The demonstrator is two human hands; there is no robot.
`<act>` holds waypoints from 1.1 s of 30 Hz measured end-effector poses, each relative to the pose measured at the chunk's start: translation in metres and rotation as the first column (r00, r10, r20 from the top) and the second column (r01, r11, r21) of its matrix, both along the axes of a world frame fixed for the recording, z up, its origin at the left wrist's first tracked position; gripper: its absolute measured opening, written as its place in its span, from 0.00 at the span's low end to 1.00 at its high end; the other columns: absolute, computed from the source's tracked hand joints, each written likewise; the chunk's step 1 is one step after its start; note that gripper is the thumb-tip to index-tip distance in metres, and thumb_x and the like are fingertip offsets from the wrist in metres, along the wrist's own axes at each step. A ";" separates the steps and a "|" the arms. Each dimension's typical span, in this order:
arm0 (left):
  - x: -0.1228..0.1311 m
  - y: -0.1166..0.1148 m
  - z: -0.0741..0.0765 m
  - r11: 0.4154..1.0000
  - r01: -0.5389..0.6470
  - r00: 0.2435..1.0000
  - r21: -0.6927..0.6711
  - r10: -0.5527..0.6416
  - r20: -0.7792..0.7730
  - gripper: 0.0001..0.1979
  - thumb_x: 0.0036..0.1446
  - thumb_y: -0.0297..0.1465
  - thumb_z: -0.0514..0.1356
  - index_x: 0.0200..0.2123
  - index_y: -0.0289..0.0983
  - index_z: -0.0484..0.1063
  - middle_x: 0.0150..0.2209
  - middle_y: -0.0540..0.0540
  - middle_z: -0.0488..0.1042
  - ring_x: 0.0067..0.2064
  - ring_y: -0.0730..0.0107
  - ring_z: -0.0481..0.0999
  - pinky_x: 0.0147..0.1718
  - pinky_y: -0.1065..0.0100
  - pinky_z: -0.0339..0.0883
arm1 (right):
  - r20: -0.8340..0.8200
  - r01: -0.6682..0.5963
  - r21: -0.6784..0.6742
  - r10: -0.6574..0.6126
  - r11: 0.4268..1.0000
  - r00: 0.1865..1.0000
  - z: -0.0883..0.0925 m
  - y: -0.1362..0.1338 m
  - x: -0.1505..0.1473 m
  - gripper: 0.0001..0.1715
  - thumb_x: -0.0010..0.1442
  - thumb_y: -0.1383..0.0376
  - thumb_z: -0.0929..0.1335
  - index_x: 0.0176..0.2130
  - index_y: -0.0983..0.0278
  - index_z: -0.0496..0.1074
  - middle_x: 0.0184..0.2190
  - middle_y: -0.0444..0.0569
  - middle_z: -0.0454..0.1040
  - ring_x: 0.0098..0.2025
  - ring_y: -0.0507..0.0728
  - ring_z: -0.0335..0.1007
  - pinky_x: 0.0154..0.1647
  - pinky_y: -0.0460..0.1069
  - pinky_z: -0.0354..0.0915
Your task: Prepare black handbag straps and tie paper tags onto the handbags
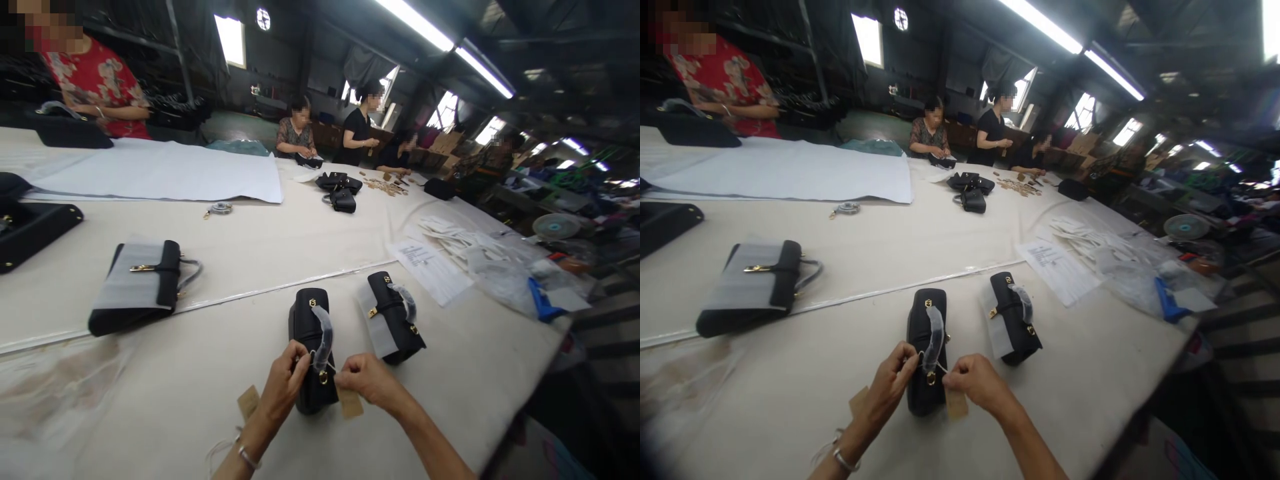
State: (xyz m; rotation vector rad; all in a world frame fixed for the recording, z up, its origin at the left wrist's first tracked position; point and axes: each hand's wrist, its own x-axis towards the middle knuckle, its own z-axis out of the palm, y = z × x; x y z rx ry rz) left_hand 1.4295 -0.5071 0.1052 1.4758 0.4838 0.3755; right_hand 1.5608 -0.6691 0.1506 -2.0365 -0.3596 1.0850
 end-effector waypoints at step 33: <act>-0.030 -0.016 -0.025 0.933 -0.071 0.997 -0.352 0.065 -0.028 0.22 0.51 0.36 0.65 0.49 0.37 0.70 0.37 0.47 0.73 0.31 0.69 0.73 0.29 0.68 0.67 | -0.037 0.341 0.263 -0.344 0.903 0.938 -0.028 0.017 -0.065 0.32 0.50 0.37 0.70 0.30 0.63 0.66 0.21 0.48 0.76 0.09 0.46 0.51 0.08 0.43 0.41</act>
